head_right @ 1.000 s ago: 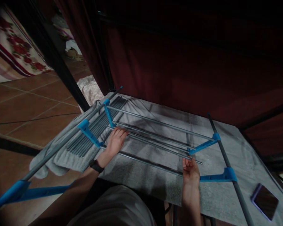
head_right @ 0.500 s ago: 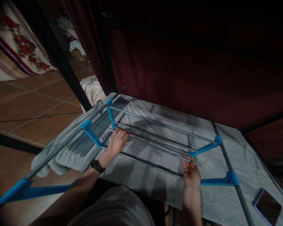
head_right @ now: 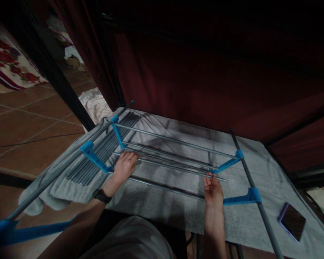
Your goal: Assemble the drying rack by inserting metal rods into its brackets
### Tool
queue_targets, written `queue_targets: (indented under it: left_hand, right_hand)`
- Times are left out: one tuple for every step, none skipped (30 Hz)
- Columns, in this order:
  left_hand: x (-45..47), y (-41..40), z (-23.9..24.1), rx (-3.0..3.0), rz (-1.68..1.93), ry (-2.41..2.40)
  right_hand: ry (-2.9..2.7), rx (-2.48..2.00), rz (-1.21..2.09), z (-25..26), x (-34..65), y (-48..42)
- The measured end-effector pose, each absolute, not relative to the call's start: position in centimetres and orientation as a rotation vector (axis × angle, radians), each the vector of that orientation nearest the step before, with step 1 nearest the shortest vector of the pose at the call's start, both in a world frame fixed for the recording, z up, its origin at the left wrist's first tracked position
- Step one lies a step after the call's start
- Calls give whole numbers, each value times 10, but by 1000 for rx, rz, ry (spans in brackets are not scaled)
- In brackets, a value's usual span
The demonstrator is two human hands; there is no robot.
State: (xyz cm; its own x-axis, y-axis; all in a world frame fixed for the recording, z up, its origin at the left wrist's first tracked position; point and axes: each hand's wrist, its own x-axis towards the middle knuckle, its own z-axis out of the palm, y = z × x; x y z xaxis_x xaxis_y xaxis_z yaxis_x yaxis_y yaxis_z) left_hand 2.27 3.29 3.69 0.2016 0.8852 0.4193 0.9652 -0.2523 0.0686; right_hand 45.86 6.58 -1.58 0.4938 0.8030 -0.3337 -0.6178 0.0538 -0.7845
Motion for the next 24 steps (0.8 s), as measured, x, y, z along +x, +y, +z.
queue_targets:
  left_hand:
    - [21, 33, 36, -2268, -563, -1783]
    - [19, 33, 35, -2269, -565, -1789]
    - [17, 33, 34, -2261, -566, -1796]
    - [15, 33, 32, -2246, -574, -1815]
    - [13, 35, 30, -2238, -585, -1828]
    - [11, 36, 28, -2240, -581, -1841]
    - [8, 38, 26, -2251, -570, -1849]
    - [6, 40, 23, -2249, -566, -1853]
    - [5, 42, 21, -2254, -544, -1853]
    - [3, 43, 20, -2252, -530, -1852]
    - [2, 44, 18, -2256, -518, -1852]
    - [1, 45, 17, -2262, -509, -1853]
    - [0, 45, 15, -2267, -505, -1858]
    - [-1, 46, 13, -2272, -505, -1866]
    - [-2, 46, 12, -2276, -510, -1875]
    - [-3, 46, 10, -2279, -517, -1884]
    - [-3, 46, 9, -2275, -531, -1895]
    - [-3, 46, 7, -2270, -548, -1907]
    - [-3, 46, 6, -2265, -569, -1920]
    - [-3, 46, 5, -2261, -591, -1933]
    - [-3, 46, 5, -2259, -615, -1946]
    - [-2, 45, 4, -2258, -643, -1957]
    - [-2, 45, 5, -2262, -672, -1965]
    - [-2, 45, 5, -2270, -700, -1969]
  right_hand:
    - [-231, -1053, 1093, -12, 455, 64]
    - [-241, -1050, 1082, -7, 451, 63]
    - [-251, -1046, 1097, -2, 446, 62]
    - [-245, -1045, 1096, 3, 442, 61]
    - [-232, -1049, 1106, 7, 438, 62]
    - [-218, -1042, 1110, 11, 435, 63]
    - [-199, -1037, 1105, 15, 433, 64]
    - [-189, -1017, 1103, 18, 431, 65]
    - [-182, -993, 1102, 20, 429, 66]
    - [-177, -973, 1104, 23, 428, 67]
    - [-180, -954, 1109, 25, 427, 68]
    - [-185, -940, 1115, 27, 426, 68]
    - [-190, -932, 1120, 29, 426, 68]
    - [-193, -927, 1121, 31, 425, 68]
    - [-195, -925, 1121, 33, 424, 69]
    - [-193, -923, 1119, 35, 424, 69]
    - [-188, -923, 1116, 37, 423, 70]
    - [-183, -925, 1114, 38, 423, 71]
    - [-179, -929, 1113, 40, 422, 72]
    - [-175, -935, 1111, 42, 422, 73]
    - [-170, -942, 1108, 43, 421, 74]
    - [-165, -947, 1104, 45, 420, 75]
    - [-163, -948, 1102, 46, 420, 76]
    - [-161, -948, 1100, 47, 419, 77]
